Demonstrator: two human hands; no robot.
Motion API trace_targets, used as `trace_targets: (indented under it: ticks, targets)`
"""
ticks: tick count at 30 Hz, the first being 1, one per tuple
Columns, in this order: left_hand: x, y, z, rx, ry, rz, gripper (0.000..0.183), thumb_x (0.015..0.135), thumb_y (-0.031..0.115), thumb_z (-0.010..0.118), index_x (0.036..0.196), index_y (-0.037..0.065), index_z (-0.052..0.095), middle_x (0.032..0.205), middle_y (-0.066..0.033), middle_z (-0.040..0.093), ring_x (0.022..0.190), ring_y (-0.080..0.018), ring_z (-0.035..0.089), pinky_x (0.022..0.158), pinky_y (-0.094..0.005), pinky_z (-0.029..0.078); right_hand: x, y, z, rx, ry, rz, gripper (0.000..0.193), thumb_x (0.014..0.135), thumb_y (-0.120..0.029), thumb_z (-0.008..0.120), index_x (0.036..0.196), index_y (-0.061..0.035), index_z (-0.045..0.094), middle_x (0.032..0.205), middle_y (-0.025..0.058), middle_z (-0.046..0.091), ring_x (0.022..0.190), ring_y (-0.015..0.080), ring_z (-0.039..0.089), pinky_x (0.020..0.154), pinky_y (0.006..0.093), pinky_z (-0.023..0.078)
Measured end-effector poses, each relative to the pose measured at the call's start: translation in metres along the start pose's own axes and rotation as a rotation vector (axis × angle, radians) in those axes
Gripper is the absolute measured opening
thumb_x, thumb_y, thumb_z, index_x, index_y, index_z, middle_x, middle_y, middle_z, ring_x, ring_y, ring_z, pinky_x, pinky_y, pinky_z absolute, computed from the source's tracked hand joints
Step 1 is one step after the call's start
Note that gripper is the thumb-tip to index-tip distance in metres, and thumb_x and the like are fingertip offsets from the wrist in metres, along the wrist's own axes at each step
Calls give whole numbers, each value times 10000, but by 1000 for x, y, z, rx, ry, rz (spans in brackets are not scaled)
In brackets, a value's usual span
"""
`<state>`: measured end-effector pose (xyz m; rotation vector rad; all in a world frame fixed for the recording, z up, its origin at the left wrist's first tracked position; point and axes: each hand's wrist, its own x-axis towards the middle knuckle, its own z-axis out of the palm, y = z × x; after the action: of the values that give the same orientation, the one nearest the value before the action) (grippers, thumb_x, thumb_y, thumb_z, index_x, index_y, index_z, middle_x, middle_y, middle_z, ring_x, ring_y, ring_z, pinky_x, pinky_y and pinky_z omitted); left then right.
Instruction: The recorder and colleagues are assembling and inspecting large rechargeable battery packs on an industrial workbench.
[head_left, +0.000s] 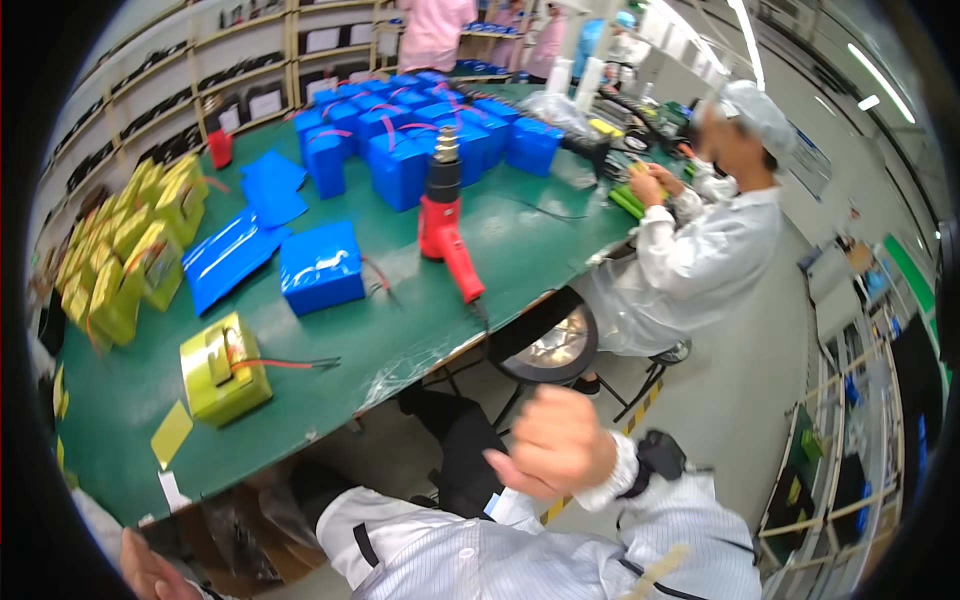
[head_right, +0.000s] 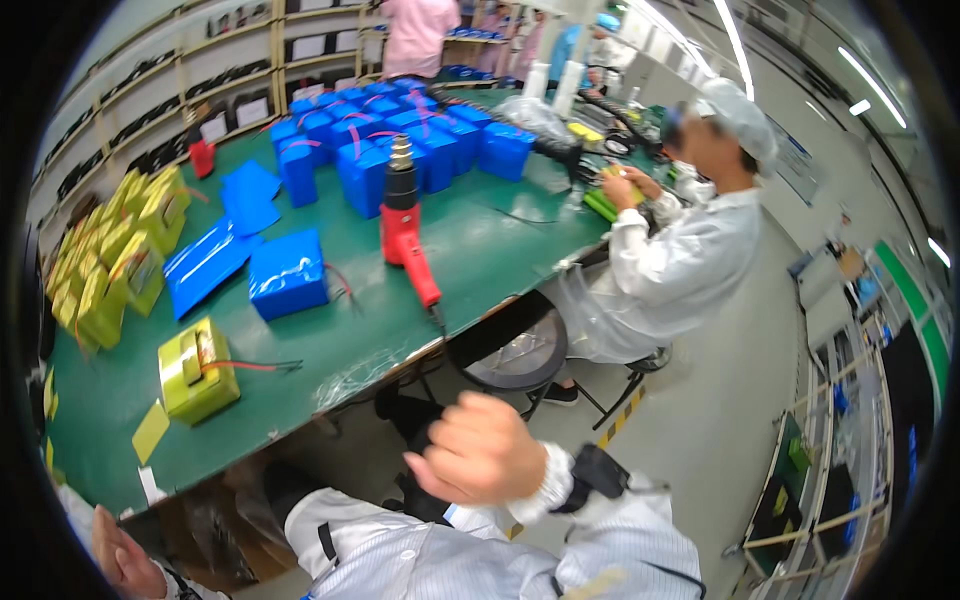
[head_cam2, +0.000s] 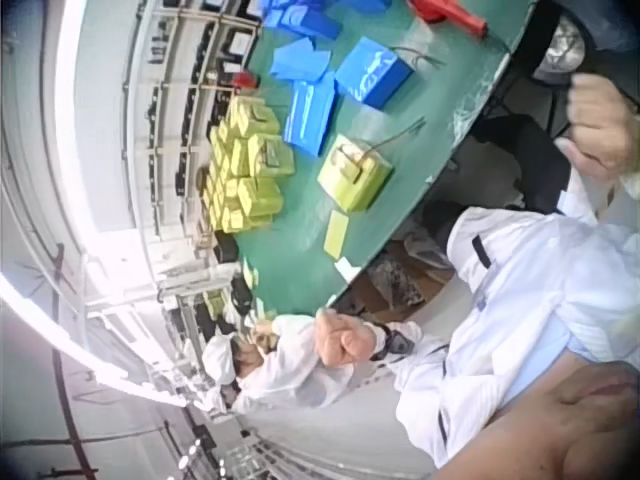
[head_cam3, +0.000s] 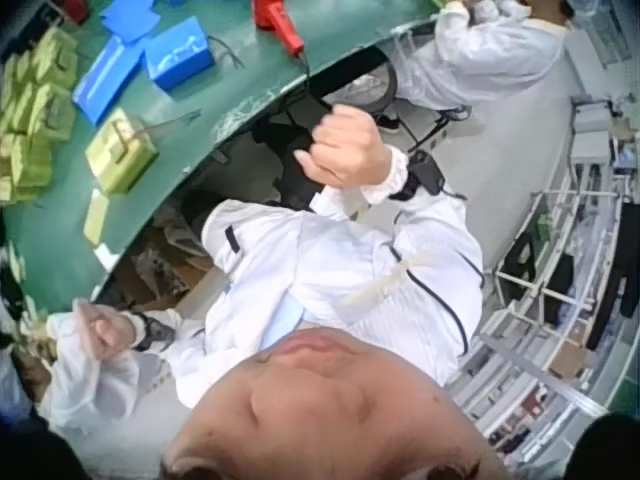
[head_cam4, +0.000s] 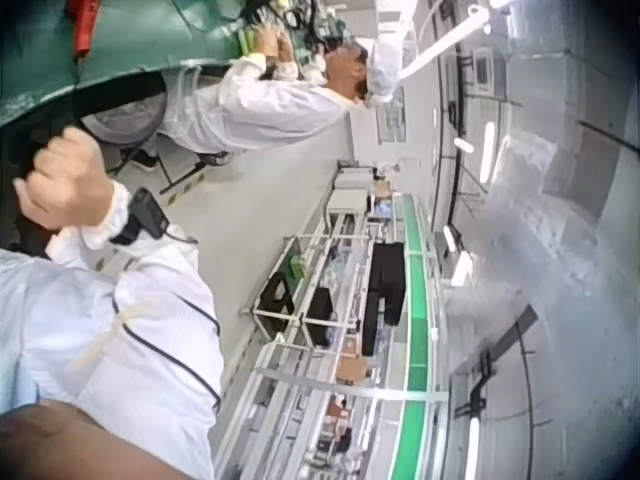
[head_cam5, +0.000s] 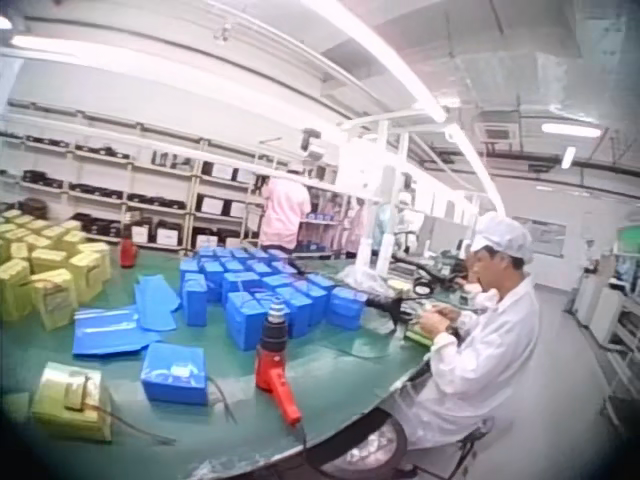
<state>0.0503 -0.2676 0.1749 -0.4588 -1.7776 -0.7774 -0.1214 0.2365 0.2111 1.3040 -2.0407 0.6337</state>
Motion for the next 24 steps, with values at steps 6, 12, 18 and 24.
trace_targets:
  ticks: [6,12,18,24]
  targets:
    - [123,3,192,79,-434,157,238,742,39,622,653,15,402,634,-101,366,568,-291,393,550,-421,250,149,75,105,-249,-148,-202,199,748,-211,665,591,-103,609,600,85,615,545,258,644,499,413,466]
    - [106,-123,326,117,-747,-144,172,797,82,646,767,-9,503,702,-183,545,648,-356,566,597,-447,420,172,131,266,-347,-592,117,142,772,-213,669,774,-103,759,842,140,747,804,308,738,717,438,582]
    - [75,-183,367,216,-742,-226,114,786,69,638,795,-6,553,756,-191,596,719,-374,595,654,-457,454,111,175,272,-364,-427,257,151,790,-229,667,791,-100,745,853,147,739,808,307,729,714,440,577]
    - [116,-14,399,-440,-592,-236,59,863,11,617,922,20,619,830,-11,589,763,-102,563,673,-281,462,77,198,250,-317,-591,583,196,852,-214,596,886,-87,741,940,170,735,881,330,724,760,477,571]
